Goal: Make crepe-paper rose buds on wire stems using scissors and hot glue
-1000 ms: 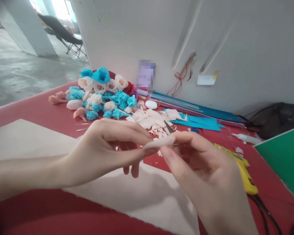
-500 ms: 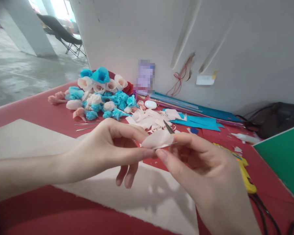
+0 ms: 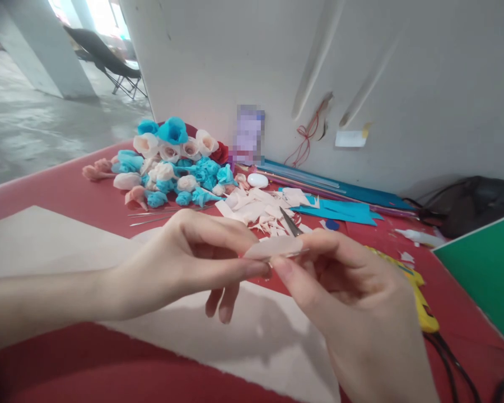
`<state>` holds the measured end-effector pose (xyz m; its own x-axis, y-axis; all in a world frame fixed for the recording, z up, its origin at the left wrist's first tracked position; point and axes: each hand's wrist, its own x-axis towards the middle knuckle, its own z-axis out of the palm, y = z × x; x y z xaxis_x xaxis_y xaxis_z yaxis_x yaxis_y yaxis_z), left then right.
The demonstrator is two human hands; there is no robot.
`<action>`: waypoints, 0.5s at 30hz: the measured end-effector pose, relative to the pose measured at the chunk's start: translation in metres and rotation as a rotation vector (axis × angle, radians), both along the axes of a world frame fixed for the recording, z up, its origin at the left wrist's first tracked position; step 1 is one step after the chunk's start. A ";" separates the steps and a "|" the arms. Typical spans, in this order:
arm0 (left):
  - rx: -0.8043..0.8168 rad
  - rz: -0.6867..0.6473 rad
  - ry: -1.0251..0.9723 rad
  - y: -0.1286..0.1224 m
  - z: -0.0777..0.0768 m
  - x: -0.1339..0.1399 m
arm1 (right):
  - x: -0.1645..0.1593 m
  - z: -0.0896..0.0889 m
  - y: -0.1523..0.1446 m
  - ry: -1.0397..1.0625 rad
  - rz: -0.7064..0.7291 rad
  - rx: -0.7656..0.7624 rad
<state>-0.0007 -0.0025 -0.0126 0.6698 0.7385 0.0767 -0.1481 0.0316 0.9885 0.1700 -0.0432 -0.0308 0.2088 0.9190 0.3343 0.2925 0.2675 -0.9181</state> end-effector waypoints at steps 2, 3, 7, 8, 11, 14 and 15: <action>0.133 0.071 -0.009 -0.001 -0.002 0.000 | -0.002 0.002 0.001 -0.019 0.021 0.000; 0.210 0.103 -0.012 -0.001 -0.003 0.000 | -0.004 0.003 0.001 -0.025 0.011 -0.002; 0.494 0.215 0.027 -0.002 -0.007 -0.001 | -0.015 0.008 0.003 0.009 -0.075 -0.028; 0.544 0.241 0.044 -0.002 -0.008 -0.002 | -0.017 0.009 0.003 0.019 -0.084 -0.022; 0.636 0.302 0.095 -0.002 -0.009 -0.003 | -0.019 0.009 0.001 0.058 -0.081 -0.035; 0.651 0.325 0.111 -0.003 -0.010 -0.002 | -0.017 0.009 0.000 0.095 -0.045 -0.049; 0.645 0.323 0.109 -0.003 -0.011 -0.002 | -0.017 0.009 0.000 0.105 -0.030 -0.048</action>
<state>-0.0030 -0.0053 -0.0234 0.4548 0.7309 0.5088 0.0486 -0.5908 0.8053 0.1534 -0.0435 -0.0219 0.2675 0.9264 0.2650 0.2016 0.2151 -0.9556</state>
